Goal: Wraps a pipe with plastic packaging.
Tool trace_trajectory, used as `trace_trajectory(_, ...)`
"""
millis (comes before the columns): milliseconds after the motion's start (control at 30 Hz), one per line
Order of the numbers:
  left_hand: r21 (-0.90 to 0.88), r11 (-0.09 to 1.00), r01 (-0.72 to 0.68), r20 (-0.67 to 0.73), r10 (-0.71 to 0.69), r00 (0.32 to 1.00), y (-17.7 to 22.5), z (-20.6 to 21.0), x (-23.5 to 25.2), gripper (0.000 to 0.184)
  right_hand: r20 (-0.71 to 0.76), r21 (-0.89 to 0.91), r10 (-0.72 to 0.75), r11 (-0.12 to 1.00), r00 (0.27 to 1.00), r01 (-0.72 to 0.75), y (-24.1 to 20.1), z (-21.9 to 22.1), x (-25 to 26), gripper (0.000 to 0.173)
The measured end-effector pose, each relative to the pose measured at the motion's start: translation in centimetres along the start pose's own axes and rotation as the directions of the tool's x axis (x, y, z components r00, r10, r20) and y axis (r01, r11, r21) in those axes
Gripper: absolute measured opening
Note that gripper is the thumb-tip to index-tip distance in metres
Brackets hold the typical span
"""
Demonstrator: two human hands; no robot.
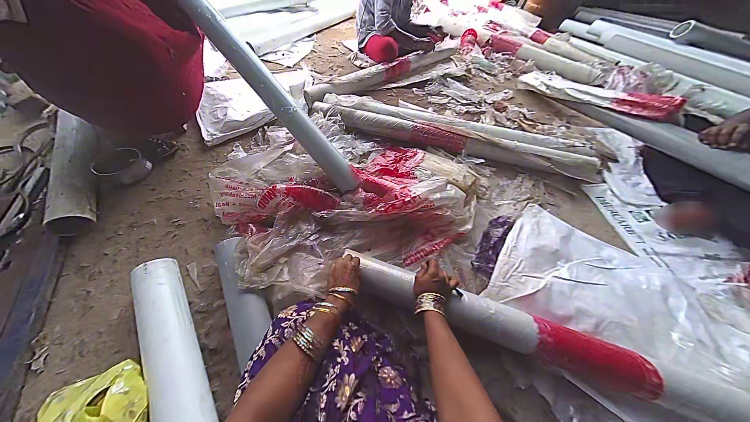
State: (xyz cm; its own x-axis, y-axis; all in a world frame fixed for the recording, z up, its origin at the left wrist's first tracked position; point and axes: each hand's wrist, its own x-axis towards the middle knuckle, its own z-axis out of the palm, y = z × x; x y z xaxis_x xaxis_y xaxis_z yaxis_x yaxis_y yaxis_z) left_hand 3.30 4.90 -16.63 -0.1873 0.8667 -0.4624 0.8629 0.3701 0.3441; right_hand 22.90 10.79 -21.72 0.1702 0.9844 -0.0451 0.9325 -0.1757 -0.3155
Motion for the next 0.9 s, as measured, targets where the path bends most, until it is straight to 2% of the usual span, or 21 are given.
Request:
trace_trajectory(167, -0.050, 0.998, -0.027, 0.084, 0.031, 0.996, -0.7, -0.2, 0.4, 0.034, -0.005, 0.005, -0.005, 1.000, 1.000, 0.005, 0.3, 0.1, -0.5, 0.041)
trace_trajectory(333, 0.035, 0.974, -0.222, 0.265, 0.206, 0.942, -2.1, -0.7, 0.2, 0.033, -0.055, 0.029, -0.023, 0.999, 0.998, 0.025, 0.3, 0.3, -0.7, 0.039)
trace_trajectory(400, 0.054, 0.970, -0.235, 0.288, 0.210, 0.934, -2.3, -1.1, 0.2, 0.029, -0.067, 0.019, -0.039, 0.999, 0.997, 0.040, 0.3, 0.6, -0.8, 0.039)
trace_trajectory(500, -0.026, 0.989, -0.146, 0.168, 0.148, 0.975, -1.6, -0.7, -0.2, 0.032, -0.037, 0.000, -0.004, 1.000, 0.999, 0.004, 0.7, 0.4, -0.7, 0.039)
trace_trajectory(567, -0.122, 0.988, -0.098, 0.037, 0.103, 0.994, -0.9, -0.4, -0.7, 0.043, -0.043, 0.018, 0.003, 1.000, 0.999, -0.002, 0.2, 0.0, -0.6, 0.036)
trace_trajectory(667, -0.141, 0.963, -0.229, -0.105, 0.215, 0.971, 0.7, 0.5, -0.7, 0.055, -0.142, 0.081, -0.060, 0.994, 0.988, 0.072, 0.1, 0.7, -0.6, 0.033)
trace_trajectory(800, -0.044, 0.908, -0.416, -0.111, 0.409, 0.906, 2.4, 3.7, 0.4, 0.034, -0.164, 0.032, -0.072, 0.996, 0.984, 0.078, 0.9, 2.1, -0.2, 0.040)
trace_trajectory(900, 0.005, 0.907, -0.421, -0.071, 0.421, 0.904, 2.9, 4.1, 0.0, 0.028, -0.195, -0.007, -0.044, 0.999, 0.980, 0.043, 1.8, 3.1, 0.3, 0.043)
